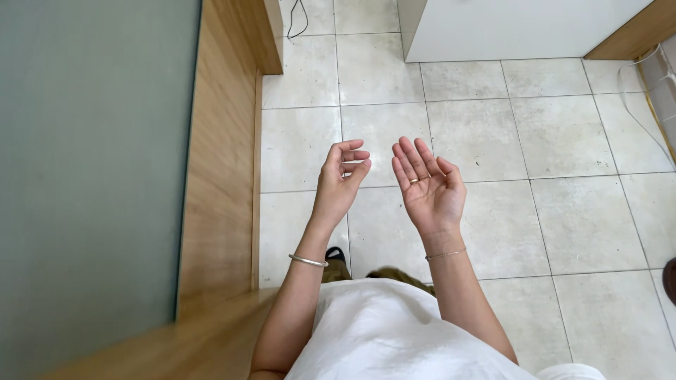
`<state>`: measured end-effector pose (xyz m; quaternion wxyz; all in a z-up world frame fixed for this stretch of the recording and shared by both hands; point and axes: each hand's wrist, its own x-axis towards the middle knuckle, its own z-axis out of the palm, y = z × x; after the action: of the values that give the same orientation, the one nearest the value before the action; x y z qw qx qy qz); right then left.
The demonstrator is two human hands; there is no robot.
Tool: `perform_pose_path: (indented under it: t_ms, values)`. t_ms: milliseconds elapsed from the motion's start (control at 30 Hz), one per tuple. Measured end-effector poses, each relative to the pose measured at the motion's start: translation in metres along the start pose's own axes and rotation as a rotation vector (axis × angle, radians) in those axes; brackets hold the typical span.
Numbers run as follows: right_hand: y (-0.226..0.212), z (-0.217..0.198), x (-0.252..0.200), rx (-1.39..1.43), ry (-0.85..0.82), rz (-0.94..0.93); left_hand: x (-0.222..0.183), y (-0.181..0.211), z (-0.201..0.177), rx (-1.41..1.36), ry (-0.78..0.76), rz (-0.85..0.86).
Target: Inspecting and placing various decorative flower-shaped candles onto a glass display shelf from a production workbench.
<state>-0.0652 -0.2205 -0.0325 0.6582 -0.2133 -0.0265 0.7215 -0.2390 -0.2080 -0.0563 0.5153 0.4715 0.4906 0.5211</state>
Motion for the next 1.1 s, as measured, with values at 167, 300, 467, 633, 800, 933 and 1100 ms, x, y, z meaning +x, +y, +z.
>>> perform_pose_path:
  t_ms: [167,300,467,633,800,933,1100]
  values:
    - [-0.004,0.025,0.095,0.005,0.030,-0.030,0.098,-0.010,-0.012,0.008,-0.031,-0.022]
    - [-0.014,0.030,0.183,0.029,0.022,-0.012,0.179,-0.019,-0.012,-0.011,-0.043,-0.071]
    - [-0.038,0.053,0.321,0.010,-0.020,0.001,0.313,-0.029,-0.002,-0.040,-0.044,-0.037]
    - [-0.076,0.096,0.456,-0.022,-0.104,0.021,0.453,-0.006,0.015,-0.010,-0.018,-0.011]
    - [-0.100,0.127,0.575,-0.111,-0.101,-0.007,0.572,-0.014,0.020,-0.051,-0.011,0.057]
    - [-0.107,0.136,0.658,-0.089,-0.061,0.001,0.653,-0.023,0.017,-0.063,-0.009,0.002]
    - [-0.106,0.160,0.764,-0.109,0.028,-0.006,0.775,-0.040,0.007,-0.104,0.000,0.001]
